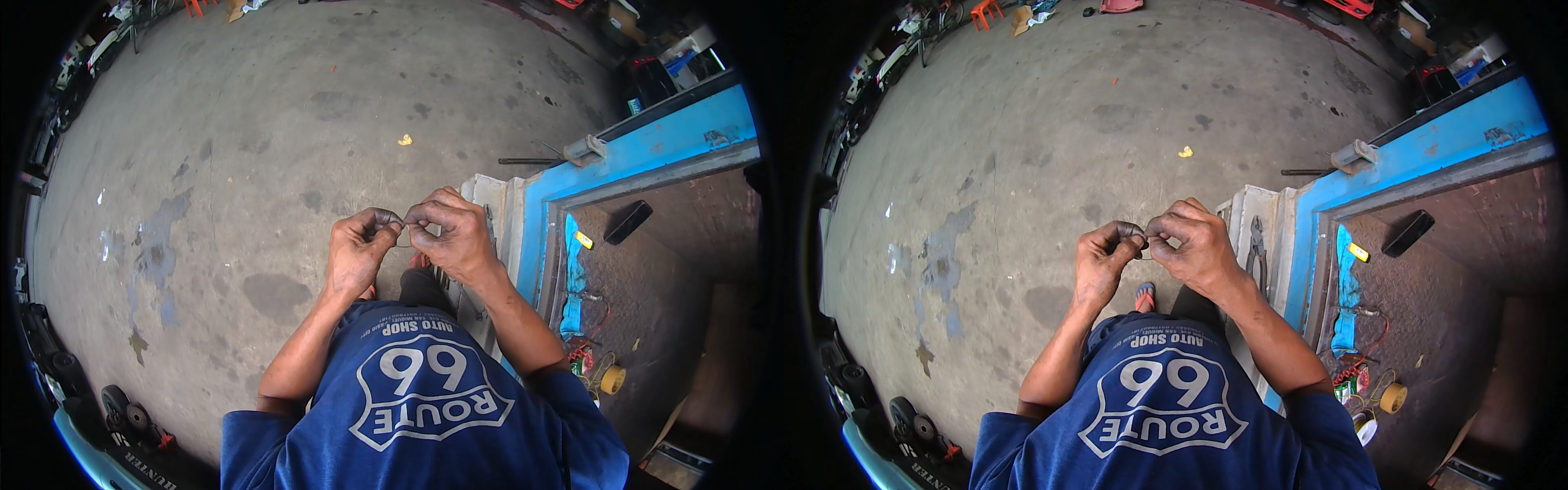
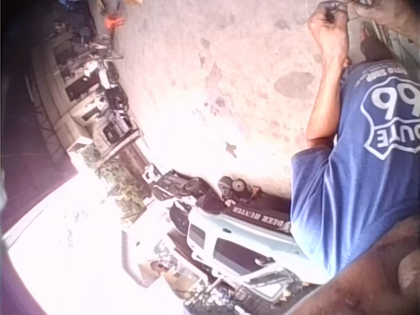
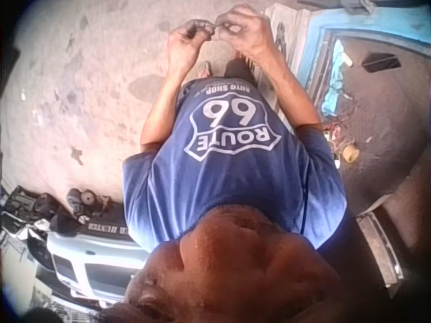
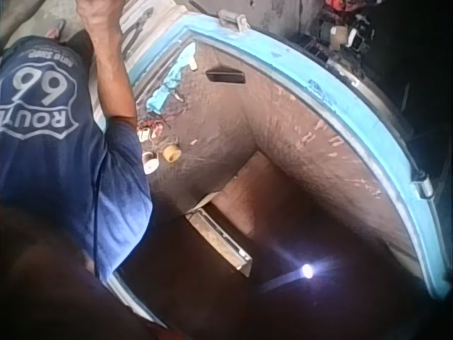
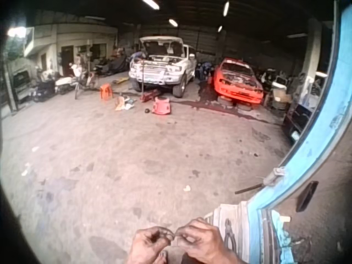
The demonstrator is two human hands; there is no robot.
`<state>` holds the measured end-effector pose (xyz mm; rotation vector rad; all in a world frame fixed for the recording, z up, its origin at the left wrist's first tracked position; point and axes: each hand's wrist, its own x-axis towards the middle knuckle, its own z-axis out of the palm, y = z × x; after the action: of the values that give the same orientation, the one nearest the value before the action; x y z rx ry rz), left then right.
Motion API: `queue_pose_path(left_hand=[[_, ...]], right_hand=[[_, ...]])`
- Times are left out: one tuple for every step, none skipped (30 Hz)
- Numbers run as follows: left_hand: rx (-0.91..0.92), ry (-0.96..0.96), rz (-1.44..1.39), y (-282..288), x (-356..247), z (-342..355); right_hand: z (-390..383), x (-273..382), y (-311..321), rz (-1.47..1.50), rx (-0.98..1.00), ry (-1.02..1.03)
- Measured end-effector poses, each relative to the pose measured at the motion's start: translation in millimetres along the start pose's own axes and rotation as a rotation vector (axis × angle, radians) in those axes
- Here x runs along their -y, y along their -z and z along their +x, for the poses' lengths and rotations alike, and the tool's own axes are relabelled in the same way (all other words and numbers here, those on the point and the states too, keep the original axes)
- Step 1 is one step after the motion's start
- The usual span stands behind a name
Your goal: The person uses pliers to manipulate a small metal part, then sits on the floor to work on a car's wheel hub, inserting and adjusting a cylindrical metal component. They later walk through the garage and handle additional small parts near a tool cart.
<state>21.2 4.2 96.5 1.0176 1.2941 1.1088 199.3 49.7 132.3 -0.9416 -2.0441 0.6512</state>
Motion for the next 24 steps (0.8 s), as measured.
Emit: queue_pose_path(left_hand=[[0.002, -0.015, -0.02, -0.2, -0.3, -0.1], [0.0, -0.017, -0.026, -0.5, -0.4, -0.3], [-0.005, -0.008, -0.021, -0.8, -0.7, -0.4], [-0.005, -0.014, -0.029, -1.1, -0.9, -0.5], [-0.008, -0.01, -0.026, -1.5, -1.3, -0.7], [-0.018, 0.011, -0.01, -1.8, -1.7, -0.8], [-0.013, -0.006, -0.018, -2.1, -2.2, -0.9], [-0.015, -0.007, -0.013, -2.4, -2.7, -1.1], [-0.021, 0.001, 0.002, -2.5, -3.2, -1.3], [-0.018, -0.007, -0.004, -2.7, -3.7, -1.5], [-0.02, -0.005, 0.001, -2.8, -4.1, -1.7], [-0.026, 0.015, 0.022, -2.8, -4.5, -2.0], [-0.022, 0.008, 0.012, -2.8, -4.9, -2.3], [-0.024, 0.02, 0.019, -2.8, -5.2, -2.6], [-0.03, 0.039, 0.035, -2.8, -5.3, -3.0], [-0.026, 0.024, 0.018, -2.9, -5.3, -3.1], [-0.026, 0.016, 0.011, -3.0, -5.1, -3.2], [-0.031, 0.019, 0.015, -3.1, -4.9, -3.3], [-0.028, 0.005, 0.005, -3.1, -4.5, -3.3], [-0.028, 0.005, 0.007, -3.2, -4.2, -3.5], [-0.034, 0.019, 0.021, -3.4, -3.7, -3.6], [-0.028, 0.001, -0.004, -3.4, -3.3, -3.7], [-0.027, -0.003, -0.017, -3.6, -2.8, -3.7], [-0.028, 0.014, -0.017, -3.6, -2.3, -3.8]], right_hand=[[0.0, 0.2, -0.1, 0.002, -0.003, -0.001], [0.0, 0.4, -0.2, 0.004, -0.004, -0.005], [-0.1, 0.7, -0.2, 0.001, -0.006, -0.007], [-0.2, 0.9, -0.2, -0.003, -0.008, -0.012], [-0.4, 1.2, -0.1, -0.007, -0.011, -0.015], [-0.5, 1.4, 0.1, -0.007, -0.008, -0.014], [-0.7, 1.6, 0.3, -0.007, -0.006, -0.012], [-0.9, 1.7, 0.5, -0.007, 0.0, -0.01], [-1.2, 1.7, 0.8, -0.003, 0.003, -0.013], [-1.4, 1.7, 1.0, 0.001, 0.01, -0.017], [-1.6, 1.7, 1.1, 0.004, 0.013, -0.019], [-1.7, 1.7, 1.2, 0.003, 0.019, -0.016], [-1.8, 1.7, 1.2, 0.003, 0.02, -0.012], [-1.9, 1.8, 1.1, 0.002, 0.022, -0.012], [-2.0, 2.0, 1.1, 0.006, 0.02, -0.014], [-2.1, 2.1, 1.1, 0.008, 0.019, -0.02], [-2.2, 2.2, 1.1, 0.009, 0.021, -0.02], [-2.3, 2.3, 1.2, 0.009, 0.019, -0.021], [-2.4, 2.2, 1.5, 0.008, 0.021, -0.016], [-2.5, 2.2, 1.7, 0.004, 0.021, -0.017], [-2.7, 1.9, 1.9, 0.006, 0.025, -0.009], [-2.8, 1.8, 2.1, 0.005, 0.028, -0.005], [-3.1, 1.5, 2.1, 0.003, 0.031, -0.001], [-3.3, 1.2, 2.0, 0.001, 0.03, -0.003]])
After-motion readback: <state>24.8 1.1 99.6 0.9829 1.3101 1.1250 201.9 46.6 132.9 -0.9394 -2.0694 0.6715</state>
